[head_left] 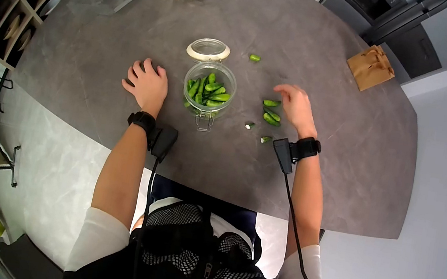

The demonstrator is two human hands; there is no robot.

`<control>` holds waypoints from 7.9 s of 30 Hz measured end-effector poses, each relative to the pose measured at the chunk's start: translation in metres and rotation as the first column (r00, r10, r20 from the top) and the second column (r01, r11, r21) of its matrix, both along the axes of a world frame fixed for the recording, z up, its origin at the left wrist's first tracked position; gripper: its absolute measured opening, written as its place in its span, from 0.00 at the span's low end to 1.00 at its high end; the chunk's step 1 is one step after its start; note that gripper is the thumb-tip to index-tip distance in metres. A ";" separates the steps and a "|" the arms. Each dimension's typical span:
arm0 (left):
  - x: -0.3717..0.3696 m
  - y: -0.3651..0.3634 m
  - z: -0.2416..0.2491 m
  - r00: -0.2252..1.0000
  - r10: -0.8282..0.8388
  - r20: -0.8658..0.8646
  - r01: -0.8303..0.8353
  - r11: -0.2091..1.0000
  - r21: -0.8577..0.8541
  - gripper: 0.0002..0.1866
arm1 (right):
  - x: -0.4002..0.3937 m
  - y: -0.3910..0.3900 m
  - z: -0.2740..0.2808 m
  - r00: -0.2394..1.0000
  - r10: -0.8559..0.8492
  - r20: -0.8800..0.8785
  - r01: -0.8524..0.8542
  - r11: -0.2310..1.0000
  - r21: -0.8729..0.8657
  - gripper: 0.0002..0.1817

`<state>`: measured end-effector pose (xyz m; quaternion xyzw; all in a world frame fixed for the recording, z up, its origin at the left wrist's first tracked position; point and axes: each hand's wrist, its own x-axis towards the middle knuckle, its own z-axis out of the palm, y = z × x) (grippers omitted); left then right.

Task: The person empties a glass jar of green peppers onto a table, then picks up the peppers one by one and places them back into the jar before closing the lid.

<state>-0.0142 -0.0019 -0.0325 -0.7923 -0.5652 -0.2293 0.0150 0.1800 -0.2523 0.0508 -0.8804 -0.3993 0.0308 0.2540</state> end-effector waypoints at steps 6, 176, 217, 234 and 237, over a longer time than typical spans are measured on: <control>-0.002 -0.001 0.004 1.000 -0.002 -0.007 0.001 1.000 -0.023 0.20 | 0.004 -0.009 -0.014 0.980 0.108 -0.169 -0.119 0.991 -0.060 0.10; -0.015 0.005 0.003 0.809 -0.154 0.568 0.249 0.964 -0.094 0.12 | -0.099 -0.081 -0.028 0.599 0.035 -0.800 0.471 0.792 0.387 0.09; 0.003 -0.072 0.087 0.172 -0.891 0.420 0.933 0.284 0.220 0.26 | -0.084 -0.002 -0.039 0.497 0.212 -0.841 0.541 0.682 0.492 0.15; 0.027 -0.093 0.123 0.157 -0.976 -0.148 0.986 0.163 -0.025 0.42 | -0.083 -0.005 -0.044 0.481 0.224 -0.848 0.546 0.680 0.489 0.17; 0.026 -0.094 0.127 0.146 -0.959 -0.243 0.977 0.179 -0.118 0.42 | -0.083 -0.003 -0.051 0.611 0.034 -0.791 0.566 0.679 0.467 0.17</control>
